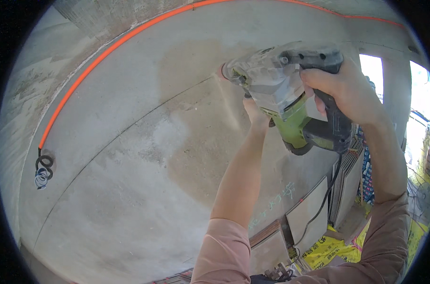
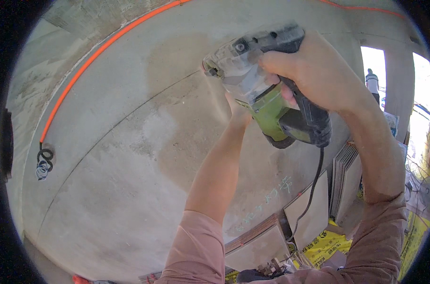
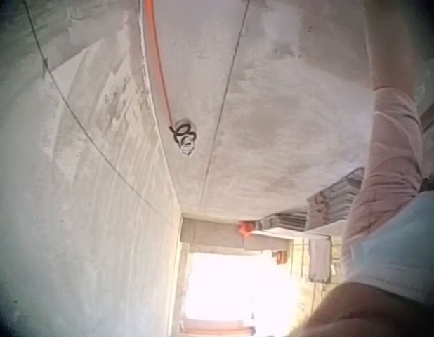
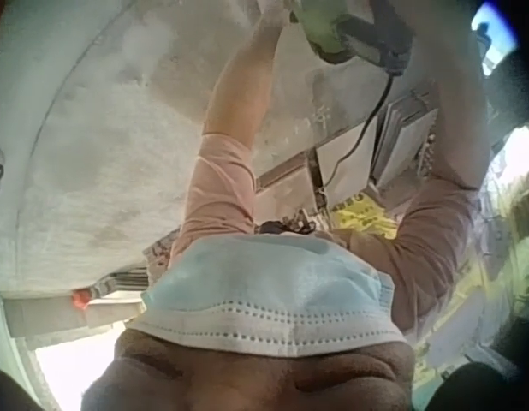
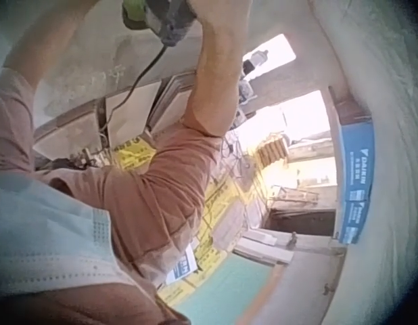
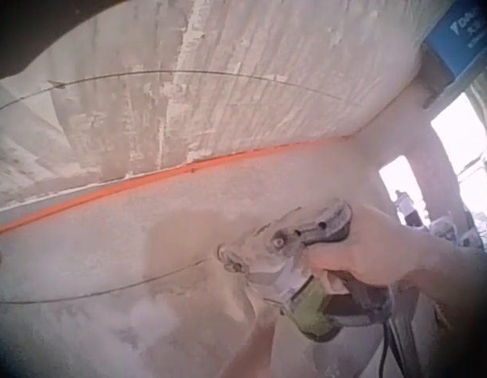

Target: Drilling a line or series of holes into a concrete ceiling using a hammer drill.

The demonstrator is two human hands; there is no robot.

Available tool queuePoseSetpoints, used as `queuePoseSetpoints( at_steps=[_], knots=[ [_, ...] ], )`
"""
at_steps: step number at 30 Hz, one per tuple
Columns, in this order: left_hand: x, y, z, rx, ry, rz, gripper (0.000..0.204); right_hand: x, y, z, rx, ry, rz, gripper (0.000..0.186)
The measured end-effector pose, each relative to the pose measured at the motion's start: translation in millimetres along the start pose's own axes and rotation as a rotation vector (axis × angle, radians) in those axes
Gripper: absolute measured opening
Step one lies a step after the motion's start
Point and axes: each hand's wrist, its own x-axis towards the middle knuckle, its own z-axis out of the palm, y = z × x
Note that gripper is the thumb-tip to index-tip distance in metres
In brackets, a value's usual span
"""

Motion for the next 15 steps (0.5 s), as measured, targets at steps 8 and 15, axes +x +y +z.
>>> queuePoseSetpoints(
  at_steps=[8, 15],
  knots=[
    [7, -7, -3, 0.090, 0.038, -0.009, 0.024, 12, 2, -5, -0.112, 0.004, -0.065, 0.027],
    [11, -4, 14, 0.052, 0.039, 0.055, 0.026, 21, 10, -9, -0.301, -0.072, -0.217, 0.023]
  ],
)
